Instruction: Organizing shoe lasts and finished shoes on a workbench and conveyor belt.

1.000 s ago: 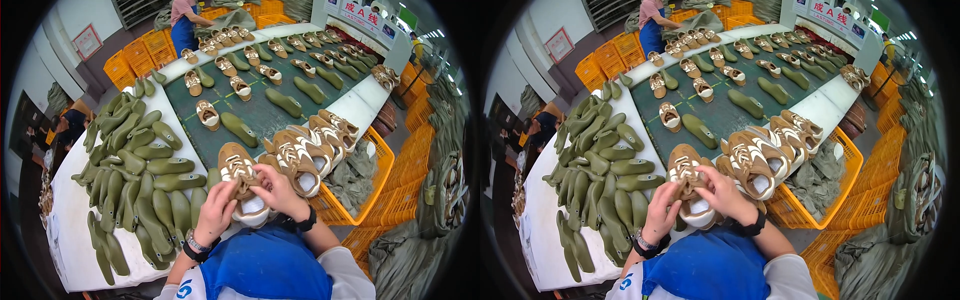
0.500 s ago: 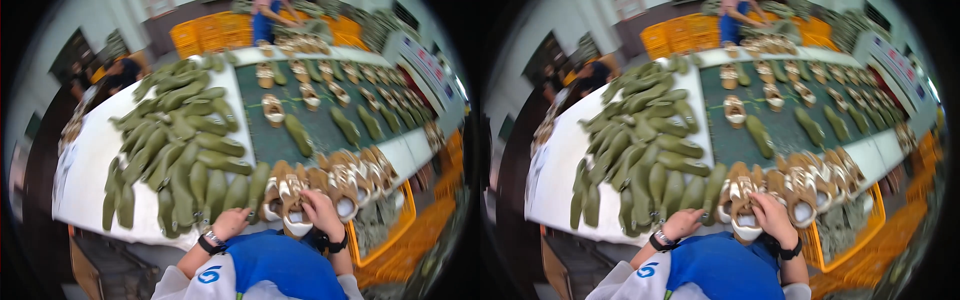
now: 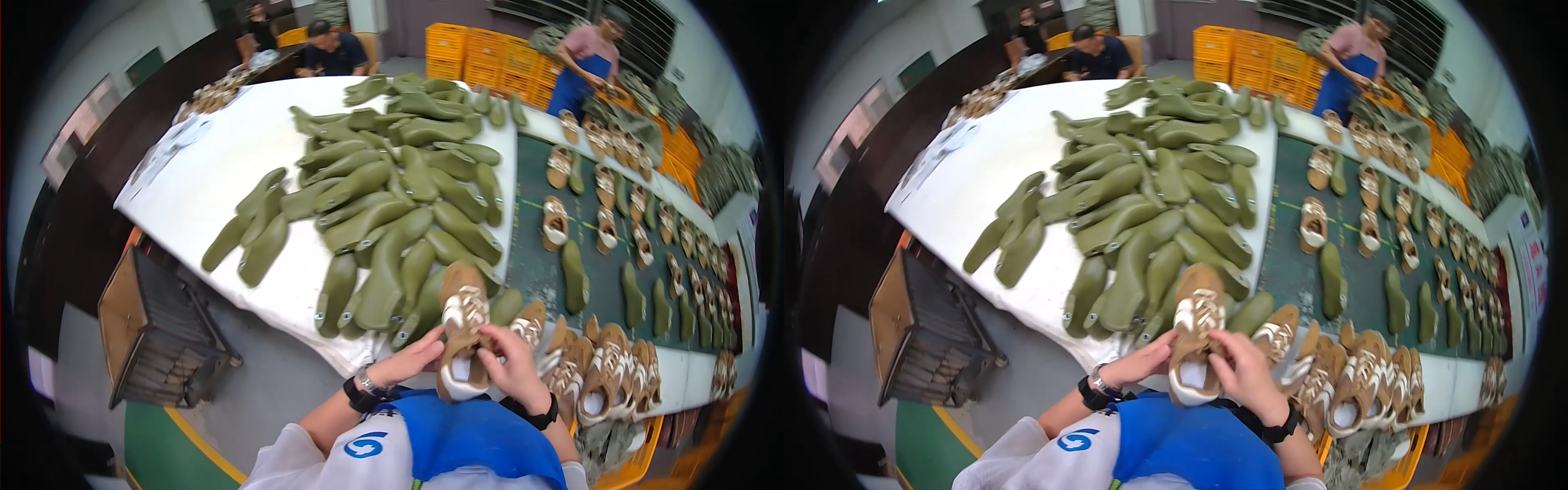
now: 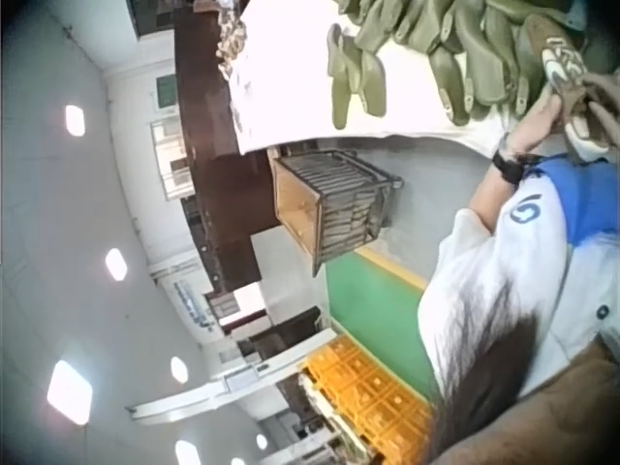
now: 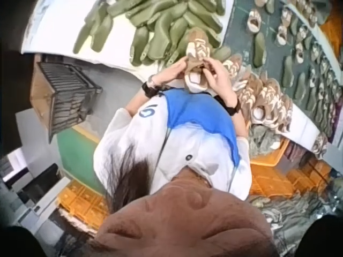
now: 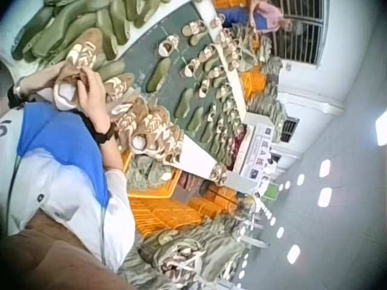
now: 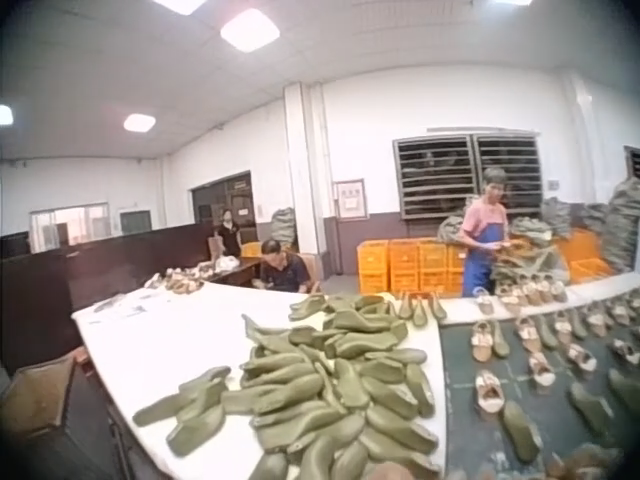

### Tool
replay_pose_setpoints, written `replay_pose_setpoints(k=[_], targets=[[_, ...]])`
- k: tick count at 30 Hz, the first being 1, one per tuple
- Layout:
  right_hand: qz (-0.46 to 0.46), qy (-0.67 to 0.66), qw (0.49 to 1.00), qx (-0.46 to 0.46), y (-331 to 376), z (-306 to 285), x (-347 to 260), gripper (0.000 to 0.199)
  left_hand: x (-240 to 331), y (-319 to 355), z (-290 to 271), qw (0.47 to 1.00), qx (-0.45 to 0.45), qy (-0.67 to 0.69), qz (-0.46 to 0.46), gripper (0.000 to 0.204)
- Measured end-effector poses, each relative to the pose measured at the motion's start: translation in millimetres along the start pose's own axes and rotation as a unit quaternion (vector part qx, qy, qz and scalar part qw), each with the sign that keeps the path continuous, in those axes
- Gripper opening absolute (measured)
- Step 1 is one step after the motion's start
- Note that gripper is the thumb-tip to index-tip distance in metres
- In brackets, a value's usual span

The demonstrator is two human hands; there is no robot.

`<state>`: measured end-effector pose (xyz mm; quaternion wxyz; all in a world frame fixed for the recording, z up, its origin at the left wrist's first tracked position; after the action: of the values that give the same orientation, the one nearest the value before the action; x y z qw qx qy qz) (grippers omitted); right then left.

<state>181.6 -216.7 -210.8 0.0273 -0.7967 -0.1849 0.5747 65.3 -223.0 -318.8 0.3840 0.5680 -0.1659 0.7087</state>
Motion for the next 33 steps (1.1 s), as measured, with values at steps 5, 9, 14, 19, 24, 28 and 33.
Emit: replay_pose_setpoints(k=[5, 9, 14, 19, 24, 28, 33], targets=[[0.015, -0.005, 0.998, -0.062, -15, 54, 15, 0.036, -9, 35, -58, 0.993, 0.074, -0.093, -0.011, 0.061], [0.102, -0.093, 0.990, -0.023, -15, 64, 59, 0.035, -9, 99, -161, 0.931, 0.332, -0.149, 0.026, 0.039], [0.088, 0.070, 0.994, -0.006, -13, 67, 88, 0.033, 9, 198, -285, 0.644, 0.617, -0.450, 0.049, 0.048], [0.118, 0.060, 0.991, 0.029, -13, 67, 96, 0.033, 43, 274, -403, 0.371, 0.677, -0.636, -0.021, 0.064], [0.136, 0.074, 0.987, 0.046, -18, 67, 99, 0.033, 19, 268, -493, 0.566, 0.584, -0.533, -0.233, 0.064], [0.124, 0.075, 0.987, 0.075, -19, 60, 104, 0.034, 14, 232, -462, 0.564, 0.528, -0.584, -0.248, 0.044], [0.168, 0.083, 0.980, 0.071, -32, 61, 99, 0.034, -6, 180, -308, 0.659, 0.451, -0.579, -0.167, 0.041]])
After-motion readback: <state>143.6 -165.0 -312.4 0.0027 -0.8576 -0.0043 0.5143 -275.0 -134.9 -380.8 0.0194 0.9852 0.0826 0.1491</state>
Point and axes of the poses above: each hand's wrist, its own y-axis away from the middle knuckle, its own z-axis out of the palm, x = y × z, the point moved 10 cm from there along -y, towards the middle knuckle, and after that the axes turned 12 degrees about -y, right-handed, at the moved point
